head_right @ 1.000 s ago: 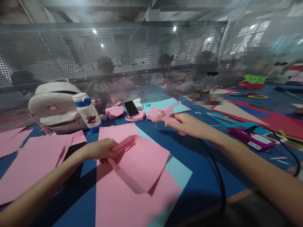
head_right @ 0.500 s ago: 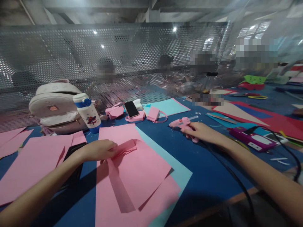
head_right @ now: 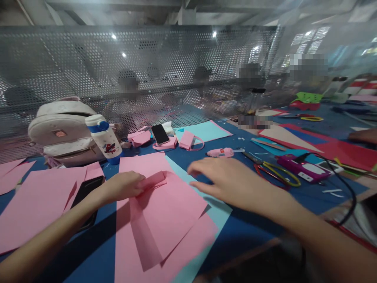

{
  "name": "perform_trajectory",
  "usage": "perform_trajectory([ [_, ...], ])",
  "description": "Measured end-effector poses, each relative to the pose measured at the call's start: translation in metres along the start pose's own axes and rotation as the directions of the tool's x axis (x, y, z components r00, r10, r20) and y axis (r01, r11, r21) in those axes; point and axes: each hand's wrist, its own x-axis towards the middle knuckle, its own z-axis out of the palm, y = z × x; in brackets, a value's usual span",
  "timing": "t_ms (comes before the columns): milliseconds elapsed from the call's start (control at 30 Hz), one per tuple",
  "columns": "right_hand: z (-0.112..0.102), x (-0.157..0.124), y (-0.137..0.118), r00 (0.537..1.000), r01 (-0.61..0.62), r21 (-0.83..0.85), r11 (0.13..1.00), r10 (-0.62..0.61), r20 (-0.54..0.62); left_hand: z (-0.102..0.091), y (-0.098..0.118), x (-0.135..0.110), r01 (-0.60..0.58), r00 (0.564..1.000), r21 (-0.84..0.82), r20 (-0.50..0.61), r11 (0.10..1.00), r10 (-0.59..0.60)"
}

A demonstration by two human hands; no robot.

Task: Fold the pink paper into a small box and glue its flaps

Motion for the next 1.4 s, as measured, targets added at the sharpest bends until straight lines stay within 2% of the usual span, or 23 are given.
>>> perform_trajectory([
  [67,0.011,0.029,-0.020,0.992,0.124,0.055,0.991,-0.125,0.023,0.001,0.003,-0.001,0.001,1.000,0.015,-0.019,1.000,-0.001],
  [200,0.039,0.083,-0.042,0.963,0.233,-0.011,0.972,-0.229,0.140,0.004,0.004,-0.001,0.018,0.998,0.043,-0.056,0.999,-0.015],
  [300,0.051,0.109,-0.048,0.956,0.245,-0.033,0.969,-0.235,0.174,0.004,0.000,0.000,0.029,0.996,0.060,-0.081,0.998,-0.024],
  [400,0.054,0.122,-0.052,0.963,0.222,-0.034,0.975,-0.213,0.168,0.005,-0.007,0.003,0.025,0.994,0.065,-0.103,0.998,-0.018],
  [500,0.057,0.129,-0.052,0.962,0.211,-0.041,0.977,-0.200,0.188,0.007,-0.012,0.008,0.018,0.993,0.054,-0.121,0.998,-0.011],
  [700,0.073,0.133,-0.043,0.932,0.264,-0.045,0.963,-0.243,0.270,0.011,-0.011,0.015,0.023,0.988,0.015,-0.155,1.000,-0.020],
  [1000,0.072,0.129,-0.044,0.930,0.259,-0.055,0.964,-0.234,0.283,0.011,-0.008,0.012,0.042,0.991,-0.006,-0.124,0.999,-0.042],
  [1400,0.077,0.128,-0.045,0.930,0.285,-0.065,0.956,-0.260,0.260,0.010,-0.002,0.012,0.078,0.990,0.053,-0.126,0.996,-0.071],
])
